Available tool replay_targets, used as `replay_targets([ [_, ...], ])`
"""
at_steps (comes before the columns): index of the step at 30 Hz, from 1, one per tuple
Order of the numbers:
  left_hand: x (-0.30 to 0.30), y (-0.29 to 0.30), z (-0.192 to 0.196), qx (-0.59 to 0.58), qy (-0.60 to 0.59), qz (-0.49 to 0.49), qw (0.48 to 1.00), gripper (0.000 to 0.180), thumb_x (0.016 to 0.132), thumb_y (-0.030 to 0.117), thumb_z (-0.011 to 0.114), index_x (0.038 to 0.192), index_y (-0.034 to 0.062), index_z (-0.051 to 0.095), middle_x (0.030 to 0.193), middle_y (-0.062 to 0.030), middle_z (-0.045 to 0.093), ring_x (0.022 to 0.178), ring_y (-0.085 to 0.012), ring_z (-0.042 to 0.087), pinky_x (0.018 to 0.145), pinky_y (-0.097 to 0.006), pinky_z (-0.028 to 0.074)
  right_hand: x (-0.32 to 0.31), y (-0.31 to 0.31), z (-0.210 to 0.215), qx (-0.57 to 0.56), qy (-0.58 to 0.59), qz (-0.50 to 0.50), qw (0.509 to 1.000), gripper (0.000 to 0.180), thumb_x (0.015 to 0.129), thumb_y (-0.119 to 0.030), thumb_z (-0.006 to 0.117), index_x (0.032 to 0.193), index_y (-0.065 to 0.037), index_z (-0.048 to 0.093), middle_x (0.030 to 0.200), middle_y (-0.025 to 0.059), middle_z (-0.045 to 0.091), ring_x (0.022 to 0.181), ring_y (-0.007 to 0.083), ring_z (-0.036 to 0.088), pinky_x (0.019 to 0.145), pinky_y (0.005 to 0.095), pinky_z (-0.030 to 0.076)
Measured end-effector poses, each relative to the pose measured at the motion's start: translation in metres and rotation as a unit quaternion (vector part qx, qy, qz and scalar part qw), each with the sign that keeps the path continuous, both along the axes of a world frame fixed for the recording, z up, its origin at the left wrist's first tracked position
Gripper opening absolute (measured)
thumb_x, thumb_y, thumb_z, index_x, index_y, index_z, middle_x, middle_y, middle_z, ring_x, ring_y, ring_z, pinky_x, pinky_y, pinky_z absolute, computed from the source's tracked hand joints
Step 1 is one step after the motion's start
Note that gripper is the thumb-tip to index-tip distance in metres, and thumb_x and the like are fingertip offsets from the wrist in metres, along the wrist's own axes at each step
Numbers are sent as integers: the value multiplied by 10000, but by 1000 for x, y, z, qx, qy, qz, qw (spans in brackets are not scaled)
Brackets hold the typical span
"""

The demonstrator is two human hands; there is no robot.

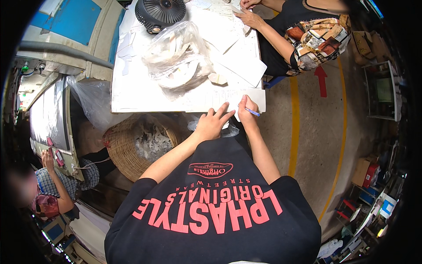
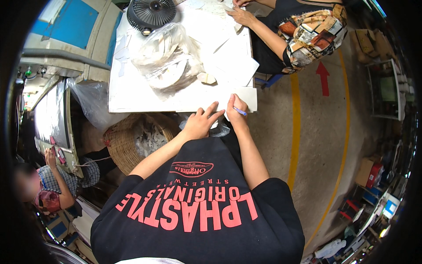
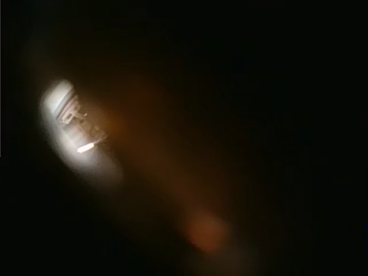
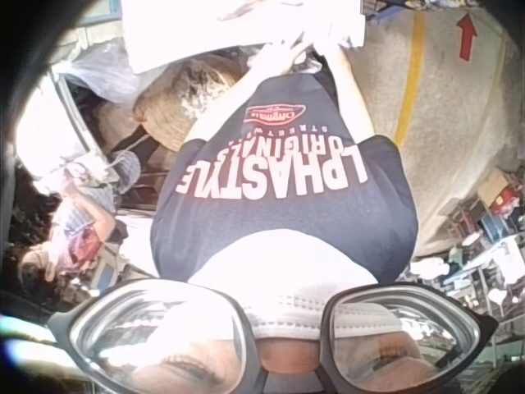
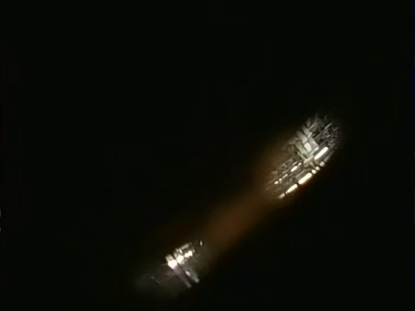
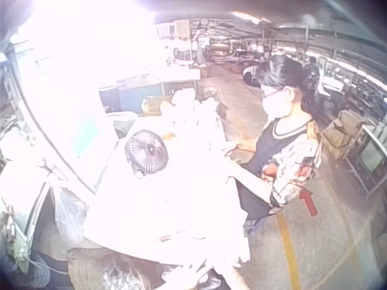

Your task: The person writes on a small white card, then places it into a clear plastic bag along with a stack of similar cards. They seal the bag and place it on the table. The person repeats this process with additional stacks of cards, organizing them into separate plastic bags.

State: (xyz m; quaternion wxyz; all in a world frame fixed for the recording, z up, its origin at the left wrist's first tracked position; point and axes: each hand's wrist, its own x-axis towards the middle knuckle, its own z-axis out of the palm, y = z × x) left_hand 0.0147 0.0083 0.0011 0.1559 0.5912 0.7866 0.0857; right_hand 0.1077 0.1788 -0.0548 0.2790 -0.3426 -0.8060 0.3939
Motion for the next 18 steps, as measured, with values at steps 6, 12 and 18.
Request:
replay_targets([
  [6,0,0,-1,-6,0,-1,1000,955,724,187,810,1586,359,435,1660,-62,373,1097,-353,626,817,-478,613,0,1,-5,6,-21,-8,1000,402,1107,-238,448,819,3,590,688,189,652,634,378,662,612,469,509],
  [12,1,-2,-1,-5,0,-1,1000,956,722,170,807,1584,357,438,1662,-61,369,1095,-353,626,816,-474,617,1,-2,-3,16,-16,-8,1000,399,1106,-233,448,818,4,592,699,198,654,641,389,661,614,484,505],
  [18,1,0,1,-3,11,0,1000,969,715,153,803,1583,370,433,1651,-49,379,1090,-349,626,816,-470,621,1,1,2,-21,34,-6,999,381,1102,-205,454,813,5,584,671,195,628,625,403,642,598,487,492],
])
